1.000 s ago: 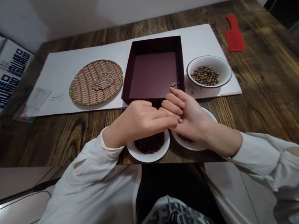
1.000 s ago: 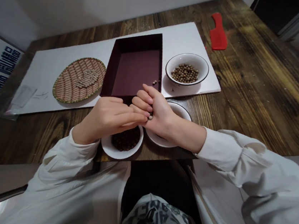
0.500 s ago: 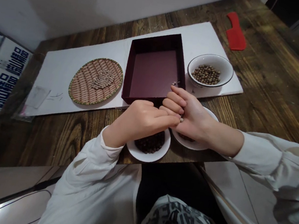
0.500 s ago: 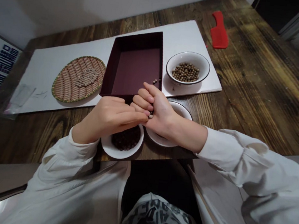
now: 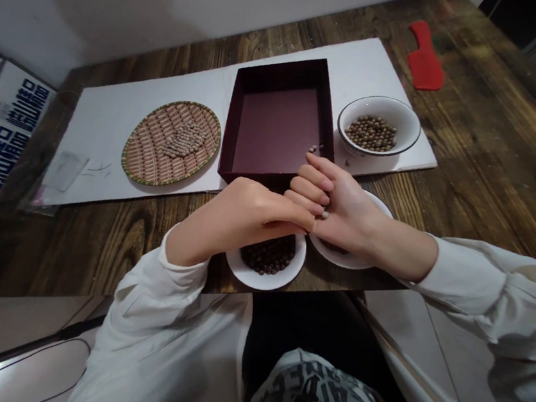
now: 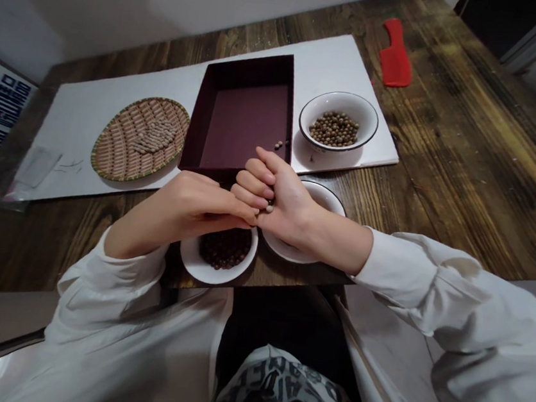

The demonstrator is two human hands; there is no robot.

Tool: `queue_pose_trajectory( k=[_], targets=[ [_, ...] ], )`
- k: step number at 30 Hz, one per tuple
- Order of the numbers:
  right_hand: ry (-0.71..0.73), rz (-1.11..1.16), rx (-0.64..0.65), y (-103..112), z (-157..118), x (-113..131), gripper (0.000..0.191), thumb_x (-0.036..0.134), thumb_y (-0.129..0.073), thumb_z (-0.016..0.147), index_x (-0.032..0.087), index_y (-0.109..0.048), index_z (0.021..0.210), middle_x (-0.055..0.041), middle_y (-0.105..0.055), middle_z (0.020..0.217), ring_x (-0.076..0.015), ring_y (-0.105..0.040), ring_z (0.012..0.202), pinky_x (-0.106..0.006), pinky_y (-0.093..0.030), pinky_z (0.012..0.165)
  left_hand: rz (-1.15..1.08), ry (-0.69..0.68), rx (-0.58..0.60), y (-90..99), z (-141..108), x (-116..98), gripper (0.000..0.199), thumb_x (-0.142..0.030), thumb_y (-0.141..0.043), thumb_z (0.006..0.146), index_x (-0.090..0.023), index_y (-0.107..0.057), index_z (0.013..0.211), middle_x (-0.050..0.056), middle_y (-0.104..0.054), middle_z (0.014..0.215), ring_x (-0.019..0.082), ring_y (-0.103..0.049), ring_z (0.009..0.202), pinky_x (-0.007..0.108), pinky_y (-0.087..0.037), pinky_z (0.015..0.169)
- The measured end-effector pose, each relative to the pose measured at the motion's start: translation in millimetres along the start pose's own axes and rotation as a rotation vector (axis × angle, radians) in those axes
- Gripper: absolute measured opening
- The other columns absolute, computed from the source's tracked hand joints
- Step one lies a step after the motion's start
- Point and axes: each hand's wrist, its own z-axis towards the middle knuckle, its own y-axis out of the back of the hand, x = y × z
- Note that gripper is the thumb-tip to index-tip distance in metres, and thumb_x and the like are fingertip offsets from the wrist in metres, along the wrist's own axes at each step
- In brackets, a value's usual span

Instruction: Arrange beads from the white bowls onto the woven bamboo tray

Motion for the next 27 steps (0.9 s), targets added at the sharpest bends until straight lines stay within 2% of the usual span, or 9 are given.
queue_pose_trajectory(
  k=[3, 8, 16, 23, 27],
  targets=[
    [-0.014, -0.012, 0.028, 1, -1, 1, 0.054, 0.031, -0.034, 0.103, 0.021, -0.012, 0.055, 0.0056, -0.014, 0.044, -0.0091, -0.015, 0.04, -0.022, -0.02, 0.039, -0.126, 0.097, 0.094, 14.7, -2, -3, 0.013, -0.027, -0.062, 0.093, -0.022, -0.073, 0.097, 0.0, -0.077, 0.09, 0.011, -0.071, 0.076, 0.018, -0.05, 0.071],
    [-0.015, -0.037, 0.056, 2, -2, 2, 0.054, 0.031, -0.034, 0.102, 0.02, -0.012, 0.054, 0.0057, -0.014, 0.044, -0.0088, -0.014, 0.04, -0.023, -0.019, 0.039, -0.19, 0.202, 0.141, 35.4, -5, -9, 0.013, -0.029, -0.063, 0.092, -0.02, -0.073, 0.092, 0.0, -0.077, 0.085, 0.009, -0.07, 0.069, 0.014, -0.049, 0.065],
    [-0.009, -0.048, 0.063, 3, -2, 1, 0.055, 0.031, -0.034, 0.103, 0.02, -0.013, 0.054, 0.0057, -0.015, 0.045, -0.0088, -0.015, 0.04, -0.023, -0.02, 0.04, -0.198, 0.243, 0.187, 41.0, -8, -10, 0.019, -0.032, -0.059, 0.094, -0.019, -0.073, 0.091, 0.002, -0.076, 0.084, 0.01, -0.068, 0.069, 0.015, -0.048, 0.065],
    [-0.005, -0.042, 0.057, 2, -3, 1, 0.054, 0.031, -0.032, 0.103, 0.02, -0.011, 0.055, 0.0058, -0.012, 0.046, -0.0089, -0.013, 0.04, -0.024, -0.019, 0.041, -0.183, 0.369, 0.265, 55.3, -20, 4, 0.014, -0.029, -0.064, 0.089, -0.021, -0.075, 0.088, -0.002, -0.074, 0.074, 0.007, -0.06, 0.054, 0.016, -0.039, 0.051],
    [-0.009, -0.031, 0.082, 2, -3, 1, 0.053, 0.03, -0.032, 0.103, 0.02, -0.011, 0.054, 0.0055, -0.012, 0.046, -0.0091, -0.013, 0.041, -0.024, -0.018, 0.041, -0.221, 0.409, 0.348, 54.9, -24, 11, 0.015, -0.029, -0.064, 0.088, -0.019, -0.075, 0.088, -0.001, -0.074, 0.074, 0.007, -0.059, 0.054, 0.015, -0.038, 0.05]
  ],
)
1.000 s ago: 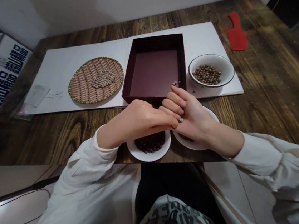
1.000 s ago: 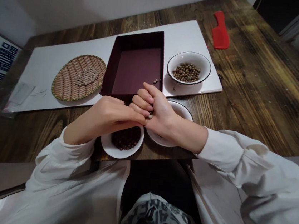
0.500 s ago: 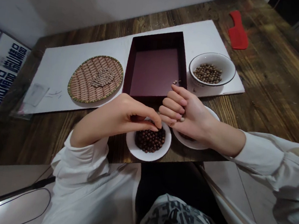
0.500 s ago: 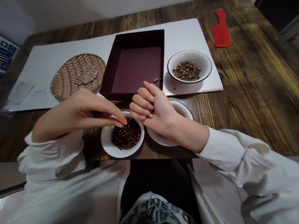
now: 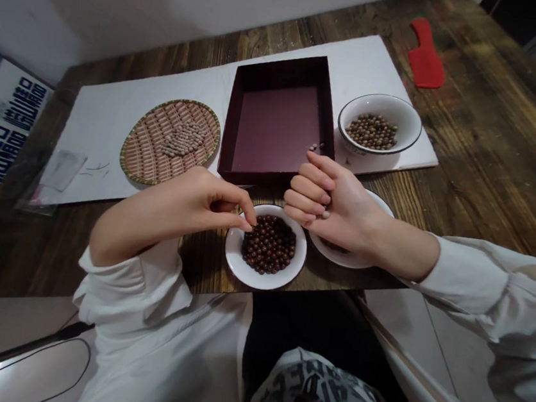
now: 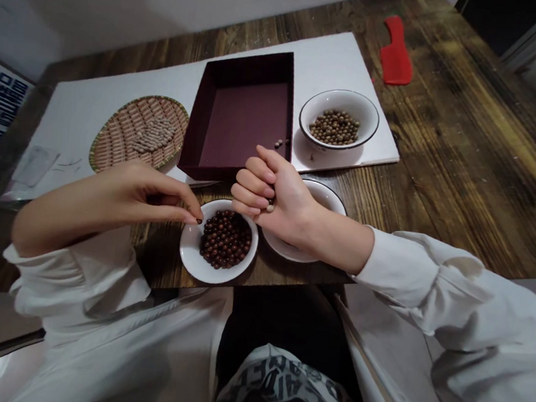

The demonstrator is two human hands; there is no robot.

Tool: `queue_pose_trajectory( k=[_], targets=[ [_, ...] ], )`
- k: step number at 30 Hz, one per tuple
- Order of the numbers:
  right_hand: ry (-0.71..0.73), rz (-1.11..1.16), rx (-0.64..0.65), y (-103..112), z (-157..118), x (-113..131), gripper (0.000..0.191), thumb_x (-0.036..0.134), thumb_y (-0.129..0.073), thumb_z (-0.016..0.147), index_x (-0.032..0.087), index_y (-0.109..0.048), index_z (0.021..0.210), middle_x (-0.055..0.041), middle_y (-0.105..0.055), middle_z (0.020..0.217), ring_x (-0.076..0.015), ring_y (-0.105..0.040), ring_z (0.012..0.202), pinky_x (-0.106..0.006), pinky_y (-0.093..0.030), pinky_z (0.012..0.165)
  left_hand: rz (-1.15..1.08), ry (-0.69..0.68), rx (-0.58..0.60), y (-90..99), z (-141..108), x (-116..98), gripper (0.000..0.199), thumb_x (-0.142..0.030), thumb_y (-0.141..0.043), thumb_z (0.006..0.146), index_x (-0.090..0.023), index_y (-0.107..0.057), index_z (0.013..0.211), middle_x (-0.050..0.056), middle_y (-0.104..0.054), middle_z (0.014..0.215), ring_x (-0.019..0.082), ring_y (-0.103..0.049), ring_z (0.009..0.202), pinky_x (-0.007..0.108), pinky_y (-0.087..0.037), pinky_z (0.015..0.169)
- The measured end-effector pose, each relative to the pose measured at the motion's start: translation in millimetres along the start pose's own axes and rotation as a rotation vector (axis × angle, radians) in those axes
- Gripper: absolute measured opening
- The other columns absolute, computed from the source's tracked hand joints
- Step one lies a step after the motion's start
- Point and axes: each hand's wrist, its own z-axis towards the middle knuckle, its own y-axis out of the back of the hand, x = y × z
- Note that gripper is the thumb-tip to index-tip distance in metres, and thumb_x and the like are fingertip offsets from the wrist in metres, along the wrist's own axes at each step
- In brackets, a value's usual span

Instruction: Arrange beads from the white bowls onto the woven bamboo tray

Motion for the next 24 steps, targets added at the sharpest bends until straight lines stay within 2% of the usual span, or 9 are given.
queue_pose_trajectory(
  k=[8, 13, 18, 24],
  targets=[
    [0.002, 0.009, -0.001, 0, 0, -1, 0.052, 0.028, -0.032, 0.102, 0.02, -0.011, 0.055, 0.0053, -0.013, 0.047, -0.0091, -0.012, 0.042, -0.024, -0.017, 0.042, -0.023, 0.095, 0.134, -2.8, 1, 10, 0.016, -0.03, -0.063, 0.085, -0.02, -0.075, 0.087, -0.004, -0.07, 0.068, 0.005, -0.05, 0.05, 0.015, -0.033, 0.048],
    [0.002, 0.005, -0.022, -1, 1, -1, 0.052, 0.029, -0.032, 0.103, 0.02, -0.01, 0.055, 0.0053, -0.012, 0.047, -0.0091, -0.012, 0.041, -0.024, -0.017, 0.041, 0.01, 0.263, 0.209, -4.4, 1, 10, 0.019, -0.034, -0.063, 0.083, -0.021, -0.076, 0.089, -0.004, -0.072, 0.075, 0.007, -0.052, 0.055, 0.018, -0.035, 0.053],
    [0.004, 0.001, -0.03, -2, 1, -1, 0.053, 0.028, -0.033, 0.102, 0.02, -0.01, 0.055, 0.0054, -0.012, 0.047, -0.0087, -0.012, 0.041, -0.024, -0.018, 0.041, 0.017, 0.324, 0.209, -7.2, 0, 13, 0.022, -0.039, -0.062, 0.082, -0.023, -0.076, 0.09, -0.003, -0.074, 0.082, 0.01, -0.057, 0.062, 0.02, -0.038, 0.059],
    [0.003, 0.015, 0.0, 0, 1, 0, 0.052, 0.027, -0.032, 0.102, 0.02, -0.011, 0.055, 0.005, -0.011, 0.047, -0.0089, -0.012, 0.041, -0.024, -0.016, 0.042, 0.03, 0.298, 0.173, -4.7, 0, 6, 0.022, -0.038, -0.059, 0.084, -0.024, -0.075, 0.087, -0.003, -0.073, 0.078, 0.01, -0.057, 0.061, 0.02, -0.037, 0.058]
  ],
)
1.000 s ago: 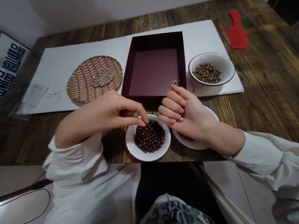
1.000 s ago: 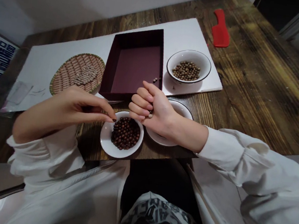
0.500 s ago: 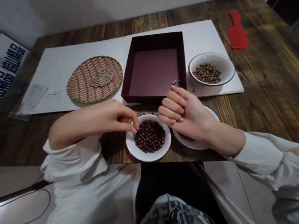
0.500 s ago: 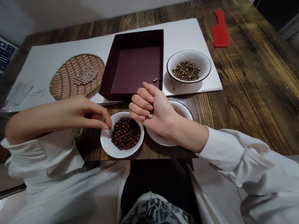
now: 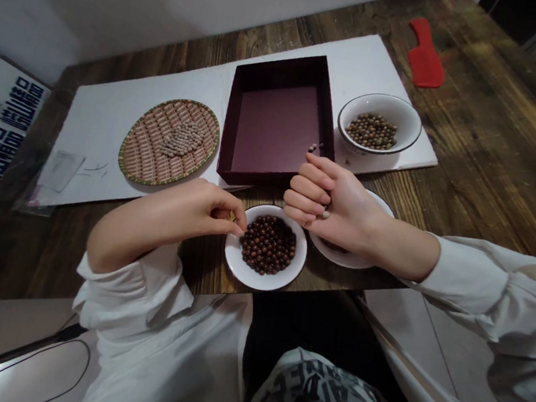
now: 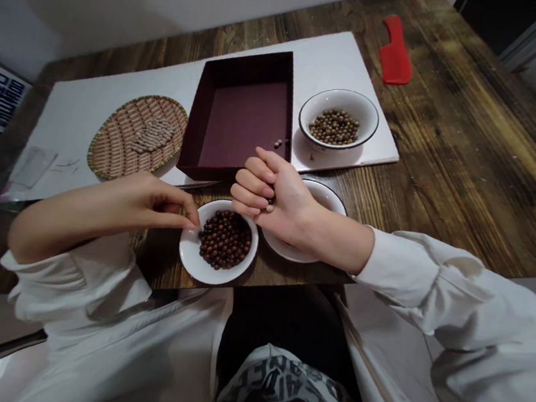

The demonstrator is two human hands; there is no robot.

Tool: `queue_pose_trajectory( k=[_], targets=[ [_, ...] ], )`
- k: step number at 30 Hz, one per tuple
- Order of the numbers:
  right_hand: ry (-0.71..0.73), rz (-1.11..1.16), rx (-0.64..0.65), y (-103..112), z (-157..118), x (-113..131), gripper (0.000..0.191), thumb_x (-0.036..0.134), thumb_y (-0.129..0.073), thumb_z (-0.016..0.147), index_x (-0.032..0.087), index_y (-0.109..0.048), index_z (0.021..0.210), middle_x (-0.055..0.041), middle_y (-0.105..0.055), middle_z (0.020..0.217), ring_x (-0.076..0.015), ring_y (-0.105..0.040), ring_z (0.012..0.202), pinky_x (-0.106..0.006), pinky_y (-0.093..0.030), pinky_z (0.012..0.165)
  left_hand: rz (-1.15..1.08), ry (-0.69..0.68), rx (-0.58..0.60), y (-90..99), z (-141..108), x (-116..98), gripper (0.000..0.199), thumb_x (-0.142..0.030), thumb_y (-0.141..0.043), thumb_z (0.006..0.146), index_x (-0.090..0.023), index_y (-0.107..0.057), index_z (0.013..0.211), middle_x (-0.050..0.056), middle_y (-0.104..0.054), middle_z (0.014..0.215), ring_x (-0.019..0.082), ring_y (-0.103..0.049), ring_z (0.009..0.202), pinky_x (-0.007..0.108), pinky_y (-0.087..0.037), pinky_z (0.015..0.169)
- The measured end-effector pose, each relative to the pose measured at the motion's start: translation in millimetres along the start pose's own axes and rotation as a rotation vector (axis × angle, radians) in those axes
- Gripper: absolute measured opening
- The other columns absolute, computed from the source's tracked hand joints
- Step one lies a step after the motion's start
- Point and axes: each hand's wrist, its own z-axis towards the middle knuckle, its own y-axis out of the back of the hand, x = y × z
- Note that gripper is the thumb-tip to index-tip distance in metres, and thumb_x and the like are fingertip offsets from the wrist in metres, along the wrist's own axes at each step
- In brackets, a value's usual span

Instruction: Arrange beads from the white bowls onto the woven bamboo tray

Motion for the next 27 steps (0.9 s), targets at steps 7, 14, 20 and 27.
queue_pose_trajectory(
  k=[7, 14, 20, 27],
  targets=[
    [0.003, 0.014, -0.005, 0, 0, 0, 0.051, 0.027, -0.03, 0.102, 0.02, -0.011, 0.055, 0.0049, -0.012, 0.047, -0.0088, -0.013, 0.041, -0.024, -0.017, 0.041, 0.005, -0.172, -0.29, -3.6, 1, -23, 0.022, -0.038, -0.058, 0.09, -0.022, -0.073, 0.088, -0.004, -0.062, 0.06, 0.008, -0.051, 0.051, 0.02, -0.033, 0.052],
    [0.008, 0.003, -0.04, -2, 1, 0, 0.051, 0.029, -0.029, 0.102, 0.021, -0.01, 0.056, 0.005, -0.012, 0.046, -0.0086, -0.013, 0.039, -0.022, -0.017, 0.039, 0.077, -0.413, -0.483, -17.6, 13, -36, 0.017, -0.034, -0.057, 0.095, -0.023, -0.07, 0.095, -0.004, -0.066, 0.073, 0.007, -0.054, 0.058, 0.019, -0.038, 0.058],
    [0.02, 0.002, -0.106, -5, 2, 0, 0.051, 0.029, -0.029, 0.103, 0.02, -0.011, 0.056, 0.0057, -0.012, 0.044, -0.008, -0.01, 0.038, -0.021, -0.018, 0.038, 0.255, -0.556, -0.729, -31.2, 29, -38, 0.017, -0.032, -0.055, 0.097, -0.023, -0.069, 0.097, 0.001, -0.06, 0.082, 0.012, -0.055, 0.076, 0.023, -0.042, 0.066],
    [0.007, 0.0, -0.103, 0, 4, 1, 0.053, 0.033, -0.032, 0.102, 0.02, -0.014, 0.054, 0.0056, -0.012, 0.047, -0.008, -0.015, 0.04, -0.02, -0.022, 0.038, 0.437, -0.657, -0.859, -46.6, 48, -38, 0.021, -0.029, -0.058, 0.095, -0.025, -0.061, 0.116, 0.004, -0.062, 0.096, 0.016, -0.054, 0.084, 0.03, -0.047, 0.074]
  ],
)
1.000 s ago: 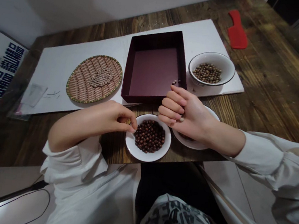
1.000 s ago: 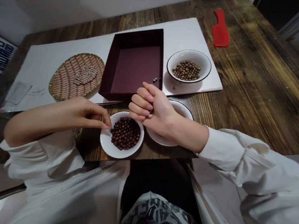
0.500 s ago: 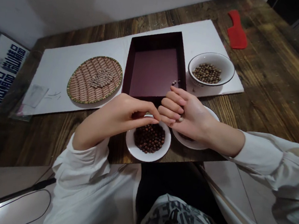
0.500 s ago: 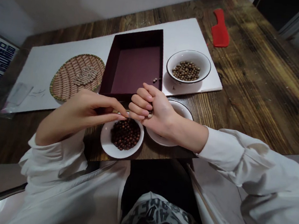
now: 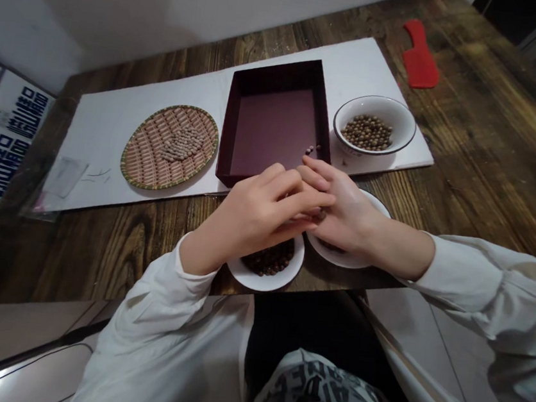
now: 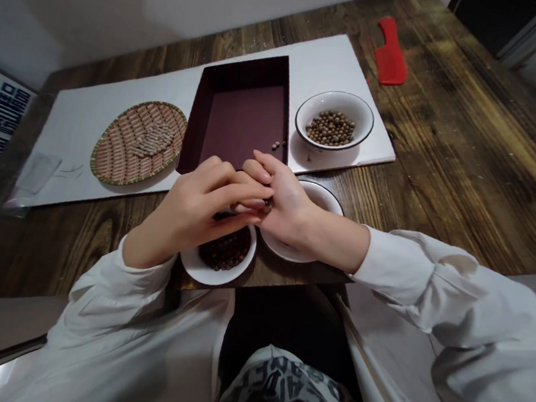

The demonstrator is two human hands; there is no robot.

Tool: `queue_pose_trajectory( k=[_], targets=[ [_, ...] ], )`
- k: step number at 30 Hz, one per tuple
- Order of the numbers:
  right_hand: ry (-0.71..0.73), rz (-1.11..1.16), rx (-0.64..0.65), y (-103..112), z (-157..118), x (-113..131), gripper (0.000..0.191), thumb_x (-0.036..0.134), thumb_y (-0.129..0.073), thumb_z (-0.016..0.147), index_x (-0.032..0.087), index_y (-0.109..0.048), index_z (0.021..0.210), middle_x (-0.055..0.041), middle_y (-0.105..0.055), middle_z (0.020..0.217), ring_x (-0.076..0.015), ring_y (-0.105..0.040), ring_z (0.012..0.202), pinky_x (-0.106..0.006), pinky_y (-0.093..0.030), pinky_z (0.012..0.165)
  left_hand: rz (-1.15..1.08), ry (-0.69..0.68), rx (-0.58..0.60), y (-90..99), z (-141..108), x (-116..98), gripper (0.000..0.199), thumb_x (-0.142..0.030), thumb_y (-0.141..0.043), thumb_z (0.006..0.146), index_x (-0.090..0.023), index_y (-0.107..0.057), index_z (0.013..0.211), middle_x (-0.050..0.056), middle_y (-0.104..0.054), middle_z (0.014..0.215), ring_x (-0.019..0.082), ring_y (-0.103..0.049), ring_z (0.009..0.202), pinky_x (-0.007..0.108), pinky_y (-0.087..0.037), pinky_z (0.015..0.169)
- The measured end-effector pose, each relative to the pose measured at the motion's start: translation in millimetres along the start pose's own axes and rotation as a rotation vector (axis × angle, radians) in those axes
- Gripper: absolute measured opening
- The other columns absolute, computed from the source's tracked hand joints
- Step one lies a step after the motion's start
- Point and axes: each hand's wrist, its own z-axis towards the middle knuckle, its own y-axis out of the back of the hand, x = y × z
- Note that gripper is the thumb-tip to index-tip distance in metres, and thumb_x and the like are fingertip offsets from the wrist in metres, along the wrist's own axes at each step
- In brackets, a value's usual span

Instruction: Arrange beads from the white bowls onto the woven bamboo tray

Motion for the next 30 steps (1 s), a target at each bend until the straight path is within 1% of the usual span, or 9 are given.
queue_pose_trajectory(
  k=[3, 7, 11, 14, 17, 22, 25, 28, 30],
  targets=[
    [-0.022, 0.001, -0.006, 0.5, 0.1, 1.3, 0.053, 0.035, -0.031, 0.103, 0.02, -0.013, 0.055, 0.0063, -0.01, 0.048, -0.0072, -0.014, 0.04, -0.019, -0.021, 0.037, 0.103, -0.066, -0.056, -5.0, 1.3, -1.3, 0.029, -0.027, -0.059, 0.094, -0.022, -0.058, 0.122, 0.004, -0.06, 0.094, 0.017, -0.052, 0.083, 0.032, -0.048, 0.075],
    [-0.039, 0.039, -0.01, -1.3, 0.1, 1.7, 0.052, 0.034, -0.029, 0.103, 0.021, -0.011, 0.056, 0.0064, -0.008, 0.049, -0.0068, -0.012, 0.04, -0.017, -0.018, 0.035, 0.191, -0.124, -0.136, -6.4, 2.1, -3.0, 0.027, -0.028, -0.062, 0.093, -0.021, -0.061, 0.118, 0.003, -0.059, 0.088, 0.016, -0.05, 0.078, 0.031, -0.047, 0.072],
    [-0.038, 0.07, -0.028, -4.0, -0.8, 0.7, 0.052, 0.033, -0.03, 0.102, 0.02, -0.011, 0.056, 0.0061, -0.011, 0.047, -0.0064, -0.013, 0.039, -0.016, -0.018, 0.034, 0.161, -0.088, -0.087, -6.3, -0.1, -5.3, 0.018, -0.026, -0.059, 0.095, -0.024, -0.061, 0.113, 0.003, -0.063, 0.092, 0.017, -0.054, 0.085, 0.033, -0.044, 0.077],
    [-0.042, 0.079, -0.032, -3.5, -1.0, -0.1, 0.052, 0.033, -0.032, 0.102, 0.02, -0.012, 0.056, 0.0061, -0.014, 0.046, -0.0063, -0.012, 0.039, -0.016, -0.018, 0.034, 0.084, -0.069, -0.064, -7.1, -1.1, -6.3, 0.014, -0.022, -0.06, 0.094, -0.023, -0.063, 0.108, 0.004, -0.065, 0.097, 0.018, -0.055, 0.09, 0.035, -0.041, 0.08],
    [-0.035, 0.089, -0.011, -1.1, -0.1, -0.4, 0.052, 0.033, -0.034, 0.101, 0.02, -0.012, 0.055, 0.006, -0.015, 0.044, -0.0063, -0.013, 0.039, -0.016, -0.016, 0.034, 0.083, -0.073, -0.086, -8.4, -0.2, -6.6, 0.011, -0.022, -0.062, 0.092, -0.021, -0.065, 0.102, 0.005, -0.065, 0.095, 0.018, -0.053, 0.086, 0.035, -0.039, 0.077],
    [-0.04, 0.096, -0.003, 0.5, 1.3, -0.5, 0.052, 0.033, -0.033, 0.101, 0.02, -0.012, 0.054, 0.0053, -0.017, 0.041, -0.0068, -0.014, 0.038, -0.017, -0.017, 0.035, 0.143, -0.062, -0.093, -10.8, 0.8, -7.0, 0.006, -0.023, -0.061, 0.092, -0.021, -0.066, 0.096, 0.005, -0.064, 0.091, 0.017, -0.048, 0.079, 0.034, -0.037, 0.071],
    [-0.042, 0.084, 0.011, 1.6, 1.7, -0.9, 0.052, 0.033, -0.032, 0.101, 0.02, -0.013, 0.054, 0.0053, -0.018, 0.042, -0.0068, -0.016, 0.038, -0.017, -0.019, 0.036, 0.065, -0.018, -0.092, -10.9, 0.4, -5.2, 0.007, -0.024, -0.062, 0.092, -0.021, -0.067, 0.095, 0.005, -0.062, 0.088, 0.017, -0.047, 0.079, 0.033, -0.039, 0.072],
    [-0.026, 0.067, 0.031, 3.7, 2.6, -1.2, 0.052, 0.031, -0.035, 0.101, 0.02, -0.015, 0.054, 0.0056, -0.02, 0.043, -0.0066, -0.017, 0.038, -0.018, -0.02, 0.036, -0.115, 0.043, -0.063, -9.1, 0.3, -1.5, 0.009, -0.027, -0.064, 0.091, -0.021, -0.068, 0.097, 0.005, -0.062, 0.089, 0.016, -0.049, 0.082, 0.031, -0.042, 0.074],
    [-0.022, 0.065, 0.016, 4.3, 3.3, -1.3, 0.052, 0.03, -0.036, 0.101, 0.02, -0.015, 0.053, 0.0057, -0.02, 0.043, -0.0065, -0.017, 0.037, -0.018, -0.019, 0.035, -0.21, 0.054, -0.053, -8.1, 0.3, 0.7, 0.009, -0.026, -0.066, 0.09, -0.022, -0.068, 0.097, 0.004, -0.064, 0.093, 0.016, -0.051, 0.084, 0.031, -0.043, 0.076]
  ],
)
